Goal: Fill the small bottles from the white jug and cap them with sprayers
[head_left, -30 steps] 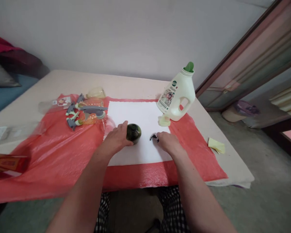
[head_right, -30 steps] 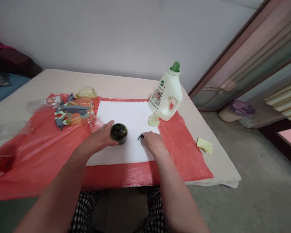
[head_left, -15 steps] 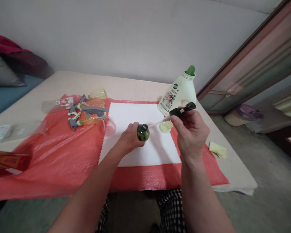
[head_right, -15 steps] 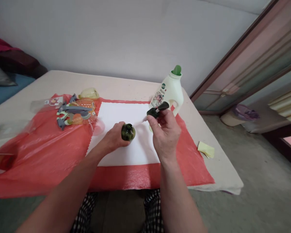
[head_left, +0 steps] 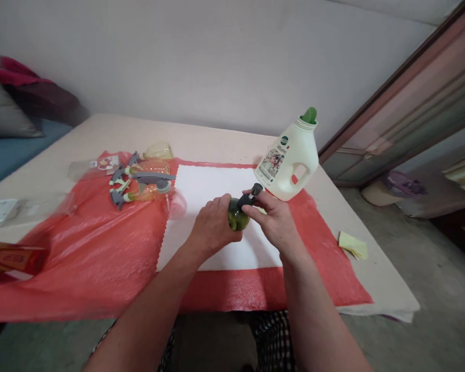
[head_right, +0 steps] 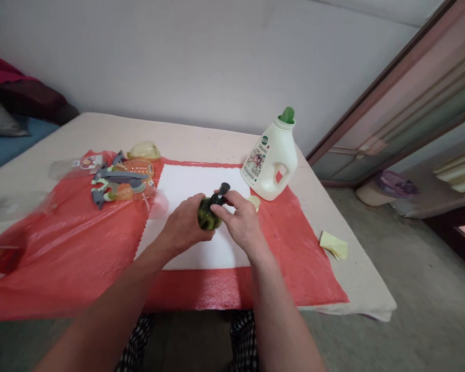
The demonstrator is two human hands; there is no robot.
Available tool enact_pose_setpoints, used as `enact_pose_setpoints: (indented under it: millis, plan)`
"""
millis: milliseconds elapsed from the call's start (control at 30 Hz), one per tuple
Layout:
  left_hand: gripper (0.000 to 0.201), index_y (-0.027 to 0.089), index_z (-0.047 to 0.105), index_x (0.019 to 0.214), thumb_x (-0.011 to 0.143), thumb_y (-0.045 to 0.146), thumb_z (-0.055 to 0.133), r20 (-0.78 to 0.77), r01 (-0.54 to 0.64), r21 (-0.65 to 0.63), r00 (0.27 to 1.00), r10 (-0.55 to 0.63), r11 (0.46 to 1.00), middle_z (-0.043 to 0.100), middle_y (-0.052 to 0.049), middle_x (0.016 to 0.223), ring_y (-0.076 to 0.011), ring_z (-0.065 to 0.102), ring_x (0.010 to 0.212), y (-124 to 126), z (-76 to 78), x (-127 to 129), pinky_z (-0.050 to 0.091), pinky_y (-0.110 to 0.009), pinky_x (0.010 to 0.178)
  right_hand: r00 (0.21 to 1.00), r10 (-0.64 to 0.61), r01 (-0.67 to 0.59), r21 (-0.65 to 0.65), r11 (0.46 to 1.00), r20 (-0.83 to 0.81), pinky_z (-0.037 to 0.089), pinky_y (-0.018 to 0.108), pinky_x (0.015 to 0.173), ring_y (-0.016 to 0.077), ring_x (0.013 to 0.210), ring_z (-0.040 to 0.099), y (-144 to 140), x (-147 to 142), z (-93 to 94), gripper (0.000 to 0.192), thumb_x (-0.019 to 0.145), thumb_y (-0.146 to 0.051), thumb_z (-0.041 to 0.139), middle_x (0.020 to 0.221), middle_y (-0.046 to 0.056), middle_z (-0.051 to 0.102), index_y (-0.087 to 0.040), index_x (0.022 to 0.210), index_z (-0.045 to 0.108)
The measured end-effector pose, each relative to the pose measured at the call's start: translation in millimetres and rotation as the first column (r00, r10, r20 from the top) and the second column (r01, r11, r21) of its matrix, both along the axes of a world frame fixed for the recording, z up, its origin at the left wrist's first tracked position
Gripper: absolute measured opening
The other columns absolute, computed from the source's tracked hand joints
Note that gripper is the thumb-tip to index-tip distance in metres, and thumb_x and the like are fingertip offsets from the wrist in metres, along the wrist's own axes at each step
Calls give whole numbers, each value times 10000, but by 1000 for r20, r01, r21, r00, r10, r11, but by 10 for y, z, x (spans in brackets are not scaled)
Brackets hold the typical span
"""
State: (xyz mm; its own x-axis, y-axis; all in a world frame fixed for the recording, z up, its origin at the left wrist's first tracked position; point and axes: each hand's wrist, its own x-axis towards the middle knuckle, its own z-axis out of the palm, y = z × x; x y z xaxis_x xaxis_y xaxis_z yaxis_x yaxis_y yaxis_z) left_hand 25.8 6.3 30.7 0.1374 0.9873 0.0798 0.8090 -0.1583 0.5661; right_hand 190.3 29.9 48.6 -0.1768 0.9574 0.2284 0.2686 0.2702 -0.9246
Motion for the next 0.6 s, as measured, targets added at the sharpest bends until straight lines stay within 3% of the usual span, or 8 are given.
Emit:
enact_pose_setpoints:
  millis: [100,233,300,400,467,600]
  plan:
    - [576,192,439,1175,661,301,678,-40,-12,13,999,13,1000,630,-108,1097,-302,585,984,-14,12,3,488,-438,815,999,-21,20,-15,1000,-40,476,423,919,198,904,618,28,-23,-58,281,712,-356,797,930,6,697,-240,952,706]
    - [567,199,452,1168,650,282,668,-61,16,27,998,-14,1000,630,-105,1143,-305,583,1000,-13,17,6,486,-445,830,987,-155,154,-28,988,-38,482,400,856,181,815,580,46,-74,-122,345,610,-357,869,806,-24,620,-228,809,619]
    - [554,199,461,1161,654,286,667,-59,20,18,998,-19,1000,629,-109,1150,-306,585,998,-10,23,13,487,-448,830,986,-148,145,-48,988,-80,481,415,911,194,888,599,31,-88,-123,378,619,-368,870,888,-10,645,-237,882,632]
    - [591,188,457,1193,659,307,680,-45,10,9,999,-10,1000,629,-118,1147,-309,588,1000,-8,28,24,491,-451,834,968,3,-18,-58,998,-252,447,431,1040,209,1110,604,-7,-91,-101,396,750,-355,789,1139,21,672,-283,1114,651]
    - [631,176,446,1228,660,312,687,-44,10,9,999,-9,1000,628,-122,1150,-314,589,1011,-13,23,30,493,-459,851,941,54,-74,-46,996,-334,452,432,1050,206,1145,602,-22,-94,-95,381,804,-327,740,1158,24,676,-299,1172,645]
    - [678,166,428,1270,659,297,692,-43,26,7,999,-26,1000,623,-131,1177,-323,586,1044,-21,25,36,488,-471,889,956,-97,93,-28,995,-276,481,423,998,195,1005,619,-5,-112,-123,368,705,-321,825,994,-1,659,-273,1029,658]
